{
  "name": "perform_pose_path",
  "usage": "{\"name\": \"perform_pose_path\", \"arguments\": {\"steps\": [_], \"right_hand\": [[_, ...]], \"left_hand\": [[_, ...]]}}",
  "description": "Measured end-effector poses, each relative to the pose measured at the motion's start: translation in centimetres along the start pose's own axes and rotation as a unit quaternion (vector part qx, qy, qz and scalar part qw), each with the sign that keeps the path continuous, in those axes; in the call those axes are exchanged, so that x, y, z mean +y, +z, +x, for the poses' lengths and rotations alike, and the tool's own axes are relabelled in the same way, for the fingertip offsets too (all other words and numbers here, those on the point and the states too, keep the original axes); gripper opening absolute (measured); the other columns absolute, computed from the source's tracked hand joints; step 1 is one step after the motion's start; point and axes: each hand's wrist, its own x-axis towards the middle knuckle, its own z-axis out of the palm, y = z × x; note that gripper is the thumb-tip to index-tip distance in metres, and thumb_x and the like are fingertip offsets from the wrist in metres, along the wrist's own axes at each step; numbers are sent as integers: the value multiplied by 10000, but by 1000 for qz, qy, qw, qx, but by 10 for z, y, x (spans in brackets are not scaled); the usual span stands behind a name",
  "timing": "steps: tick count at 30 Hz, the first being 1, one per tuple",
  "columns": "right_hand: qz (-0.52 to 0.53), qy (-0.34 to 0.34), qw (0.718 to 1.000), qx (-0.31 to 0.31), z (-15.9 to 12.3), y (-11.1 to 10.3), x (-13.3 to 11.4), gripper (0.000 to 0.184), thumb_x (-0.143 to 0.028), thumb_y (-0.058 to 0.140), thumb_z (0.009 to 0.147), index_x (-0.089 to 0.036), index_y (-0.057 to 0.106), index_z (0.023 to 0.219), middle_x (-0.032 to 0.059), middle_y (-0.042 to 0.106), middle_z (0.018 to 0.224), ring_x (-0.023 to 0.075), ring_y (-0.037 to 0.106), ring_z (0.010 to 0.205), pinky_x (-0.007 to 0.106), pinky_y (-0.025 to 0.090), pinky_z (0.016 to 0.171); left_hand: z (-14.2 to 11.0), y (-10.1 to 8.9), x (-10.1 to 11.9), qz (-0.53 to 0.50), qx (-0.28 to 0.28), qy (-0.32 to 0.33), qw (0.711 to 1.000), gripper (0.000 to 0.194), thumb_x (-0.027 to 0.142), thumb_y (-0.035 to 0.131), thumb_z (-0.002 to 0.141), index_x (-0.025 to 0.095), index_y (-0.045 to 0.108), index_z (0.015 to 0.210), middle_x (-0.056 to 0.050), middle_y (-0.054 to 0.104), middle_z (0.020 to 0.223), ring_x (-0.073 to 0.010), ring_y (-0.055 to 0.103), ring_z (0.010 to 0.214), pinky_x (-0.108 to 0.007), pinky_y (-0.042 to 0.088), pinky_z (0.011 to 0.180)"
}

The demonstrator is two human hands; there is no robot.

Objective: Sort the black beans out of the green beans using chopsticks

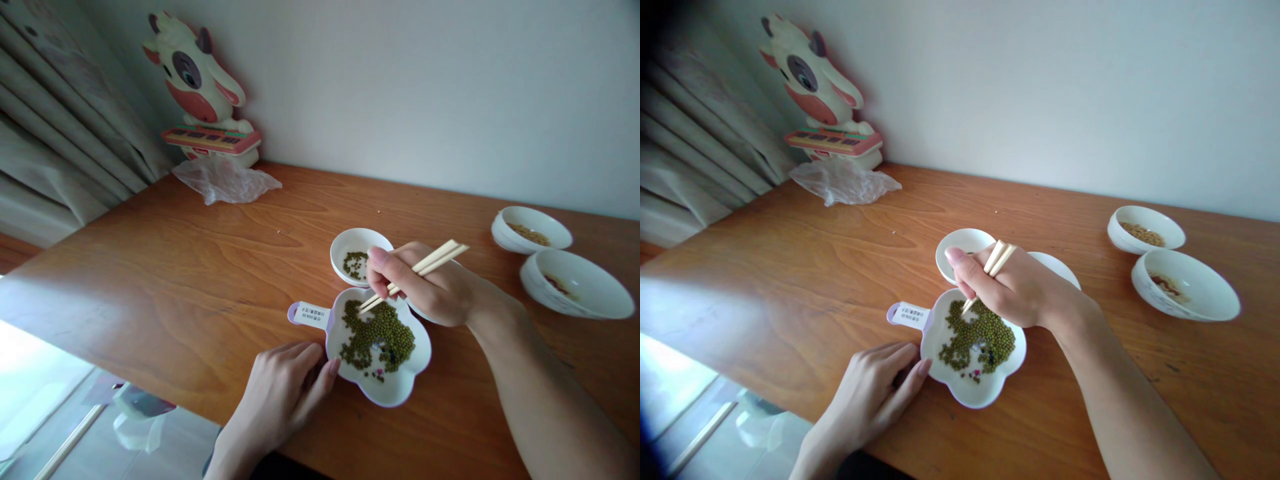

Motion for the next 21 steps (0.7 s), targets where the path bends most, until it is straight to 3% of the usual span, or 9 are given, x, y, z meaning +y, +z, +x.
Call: {"name": "perform_pose_path", "arguments": {"steps": [21], "right_hand": [[2,-6,1000,11,2,1,1,688,-600,238,1114,-189,586,687,-31,565,610,96,501,575,276,372,617]], "left_hand": [[-1,1,-1,2,-2,2,1000,373,402,443,1099,212,503,783,11,635,729,-141,606,637,-275,364,617]]}}
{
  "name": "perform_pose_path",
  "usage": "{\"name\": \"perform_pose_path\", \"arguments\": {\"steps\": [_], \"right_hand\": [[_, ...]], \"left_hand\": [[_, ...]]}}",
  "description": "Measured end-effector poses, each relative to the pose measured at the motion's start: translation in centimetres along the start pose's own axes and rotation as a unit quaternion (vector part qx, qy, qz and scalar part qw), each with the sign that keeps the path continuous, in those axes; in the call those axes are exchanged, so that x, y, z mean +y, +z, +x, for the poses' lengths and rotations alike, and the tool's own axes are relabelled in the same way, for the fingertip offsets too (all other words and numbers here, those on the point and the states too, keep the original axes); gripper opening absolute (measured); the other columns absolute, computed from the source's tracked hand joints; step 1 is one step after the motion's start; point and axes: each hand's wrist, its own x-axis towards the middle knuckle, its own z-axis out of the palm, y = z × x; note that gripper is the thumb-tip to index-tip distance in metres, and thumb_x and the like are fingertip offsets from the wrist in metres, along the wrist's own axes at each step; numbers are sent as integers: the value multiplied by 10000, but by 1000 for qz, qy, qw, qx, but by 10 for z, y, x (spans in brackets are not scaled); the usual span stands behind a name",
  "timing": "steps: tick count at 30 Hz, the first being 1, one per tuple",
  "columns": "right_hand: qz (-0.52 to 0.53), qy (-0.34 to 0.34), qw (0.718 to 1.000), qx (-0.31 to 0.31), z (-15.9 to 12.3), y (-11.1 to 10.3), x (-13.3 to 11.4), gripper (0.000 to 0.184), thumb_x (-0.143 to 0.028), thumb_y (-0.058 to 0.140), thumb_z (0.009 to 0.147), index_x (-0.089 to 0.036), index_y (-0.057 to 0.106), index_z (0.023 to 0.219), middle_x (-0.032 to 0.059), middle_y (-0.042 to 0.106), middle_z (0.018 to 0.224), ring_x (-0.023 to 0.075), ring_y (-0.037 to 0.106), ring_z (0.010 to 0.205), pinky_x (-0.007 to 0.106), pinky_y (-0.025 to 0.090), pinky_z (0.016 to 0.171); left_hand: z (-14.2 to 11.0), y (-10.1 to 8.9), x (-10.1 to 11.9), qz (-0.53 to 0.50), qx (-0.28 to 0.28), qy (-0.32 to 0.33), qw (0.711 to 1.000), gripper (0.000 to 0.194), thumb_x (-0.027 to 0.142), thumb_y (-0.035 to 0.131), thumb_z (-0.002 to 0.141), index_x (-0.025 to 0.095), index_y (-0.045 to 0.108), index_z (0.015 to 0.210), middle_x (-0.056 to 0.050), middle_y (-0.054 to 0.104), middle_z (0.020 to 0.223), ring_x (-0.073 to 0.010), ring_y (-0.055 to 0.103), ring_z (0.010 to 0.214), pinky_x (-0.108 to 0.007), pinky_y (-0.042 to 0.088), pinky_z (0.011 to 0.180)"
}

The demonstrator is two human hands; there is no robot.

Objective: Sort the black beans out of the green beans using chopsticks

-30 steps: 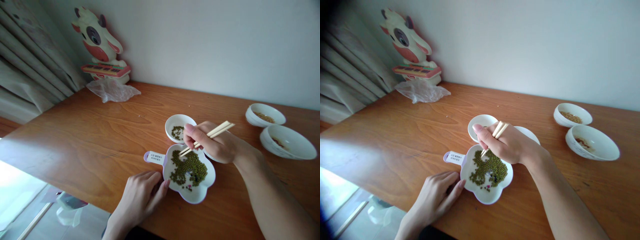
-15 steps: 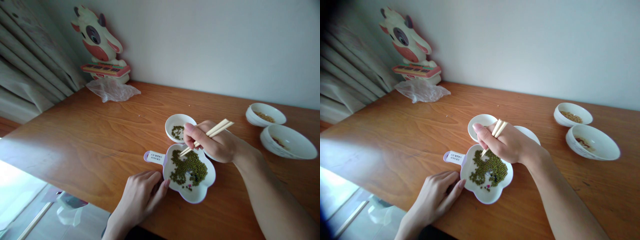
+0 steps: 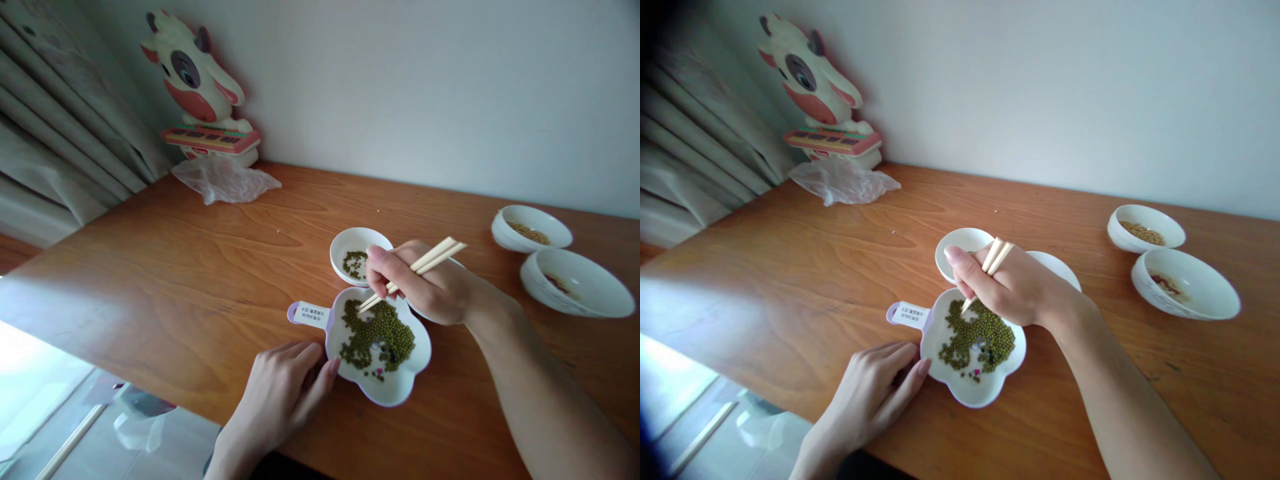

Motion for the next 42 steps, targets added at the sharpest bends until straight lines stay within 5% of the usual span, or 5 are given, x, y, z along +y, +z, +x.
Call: {"name": "perform_pose_path", "arguments": {"steps": [42], "right_hand": [[-12,3,1000,-13,-1,-2,2,688,-616,232,1105,-184,569,689,-15,554,621,119,496,594,297,357,634]], "left_hand": [[0,0,1,0,0,-1,1000,369,392,443,1100,210,514,787,5,639,734,-143,612,643,-278,374,622]]}}
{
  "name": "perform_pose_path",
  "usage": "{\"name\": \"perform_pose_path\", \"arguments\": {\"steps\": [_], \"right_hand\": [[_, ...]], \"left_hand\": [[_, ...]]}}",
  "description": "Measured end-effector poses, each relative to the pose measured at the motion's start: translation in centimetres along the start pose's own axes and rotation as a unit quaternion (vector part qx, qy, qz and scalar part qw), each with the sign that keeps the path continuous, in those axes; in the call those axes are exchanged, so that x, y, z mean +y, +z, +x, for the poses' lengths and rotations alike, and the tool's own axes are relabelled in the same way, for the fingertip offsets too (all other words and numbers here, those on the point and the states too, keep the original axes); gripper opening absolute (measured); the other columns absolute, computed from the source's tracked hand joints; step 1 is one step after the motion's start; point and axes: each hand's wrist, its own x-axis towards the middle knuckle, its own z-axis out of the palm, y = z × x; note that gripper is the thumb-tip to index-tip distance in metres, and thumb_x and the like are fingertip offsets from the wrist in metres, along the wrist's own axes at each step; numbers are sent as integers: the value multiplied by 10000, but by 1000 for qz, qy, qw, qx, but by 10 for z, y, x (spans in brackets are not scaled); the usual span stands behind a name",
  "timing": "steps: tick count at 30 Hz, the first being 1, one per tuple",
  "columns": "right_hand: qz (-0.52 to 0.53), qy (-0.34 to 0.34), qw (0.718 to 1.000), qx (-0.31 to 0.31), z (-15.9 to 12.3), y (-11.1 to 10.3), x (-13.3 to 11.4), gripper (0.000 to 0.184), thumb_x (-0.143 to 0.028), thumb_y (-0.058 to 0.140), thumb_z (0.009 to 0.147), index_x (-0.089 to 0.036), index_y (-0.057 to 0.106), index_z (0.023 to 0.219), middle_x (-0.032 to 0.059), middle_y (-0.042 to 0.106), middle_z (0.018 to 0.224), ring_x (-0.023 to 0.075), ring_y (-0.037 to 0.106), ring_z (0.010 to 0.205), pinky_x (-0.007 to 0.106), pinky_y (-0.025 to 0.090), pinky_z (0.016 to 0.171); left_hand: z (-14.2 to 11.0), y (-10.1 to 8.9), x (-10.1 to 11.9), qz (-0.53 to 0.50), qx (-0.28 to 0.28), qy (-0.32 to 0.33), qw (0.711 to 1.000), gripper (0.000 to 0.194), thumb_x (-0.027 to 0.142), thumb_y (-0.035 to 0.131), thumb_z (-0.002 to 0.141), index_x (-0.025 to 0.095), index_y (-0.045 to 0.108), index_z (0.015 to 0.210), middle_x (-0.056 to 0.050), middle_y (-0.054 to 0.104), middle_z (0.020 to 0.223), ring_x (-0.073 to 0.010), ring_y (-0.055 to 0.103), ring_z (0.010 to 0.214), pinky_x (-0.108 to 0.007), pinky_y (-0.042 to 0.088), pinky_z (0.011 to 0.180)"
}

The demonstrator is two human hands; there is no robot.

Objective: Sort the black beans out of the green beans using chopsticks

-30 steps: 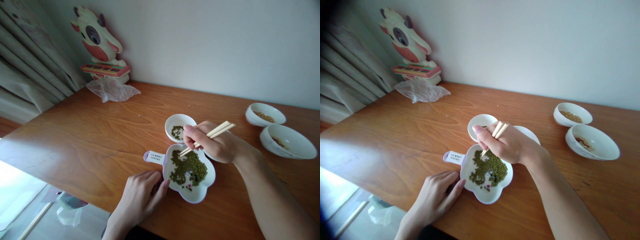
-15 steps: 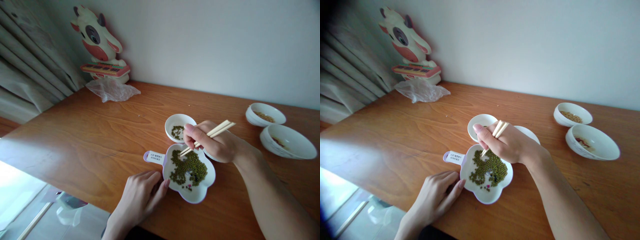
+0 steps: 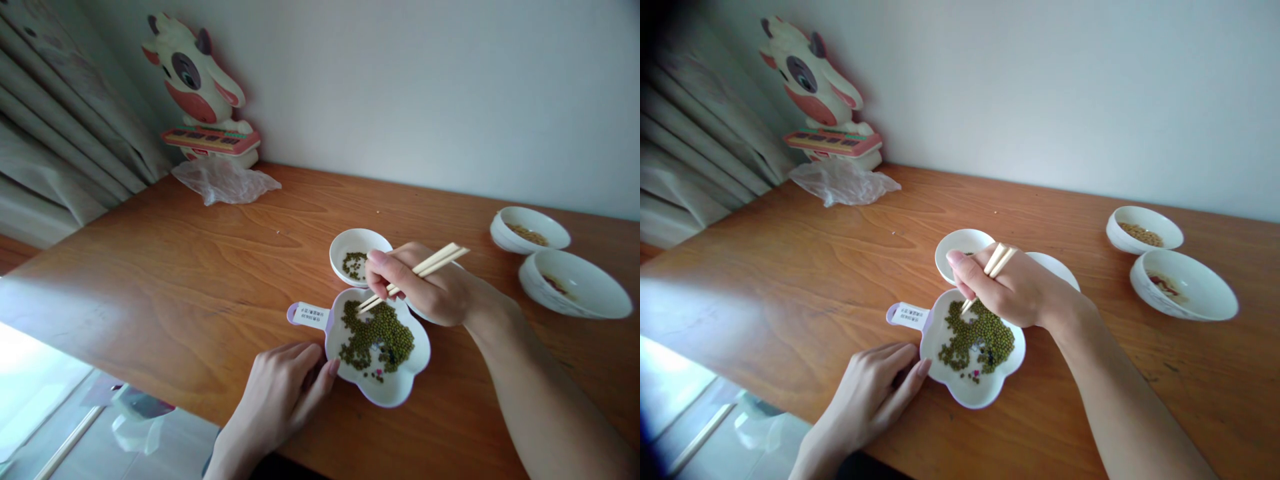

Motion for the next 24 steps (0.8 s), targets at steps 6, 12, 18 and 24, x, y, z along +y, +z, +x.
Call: {"name": "perform_pose_path", "arguments": {"steps": [6,12,18,24], "right_hand": [[7,-4,1000,6,1,1,0,688,-608,233,1108,-184,587,699,-10,585,632,119,516,595,293,365,629],[15,-3,1000,17,1,1,-1,678,-592,255,1113,-187,591,686,-19,574,614,111,511,578,285,368,618],[27,-22,999,30,0,-1,0,671,-566,272,1117,-187,586,661,-7,572,602,127,524,588,299,382,646],[71,-4,996,57,-9,-18,-1,662,-579,289,1105,-200,578,646,3,579,605,143,546,592,310,405,628]], "left_hand": [[0,0,0,-1,0,4,1000,367,392,446,1098,210,504,785,2,638,730,-145,609,642,-275,370,620],[-1,-1,1,-2,-1,1,1000,367,394,443,1099,210,499,786,5,635,733,-144,604,644,-274,368,619],[0,0,0,-4,2,4,1000,362,382,452,1098,209,506,785,-2,639,731,-140,608,636,-273,380,615],[0,0,0,-2,4,4,1000,356,381,462,1092,210,521,786,1,641,732,-141,613,637,-277,384,611]]}}
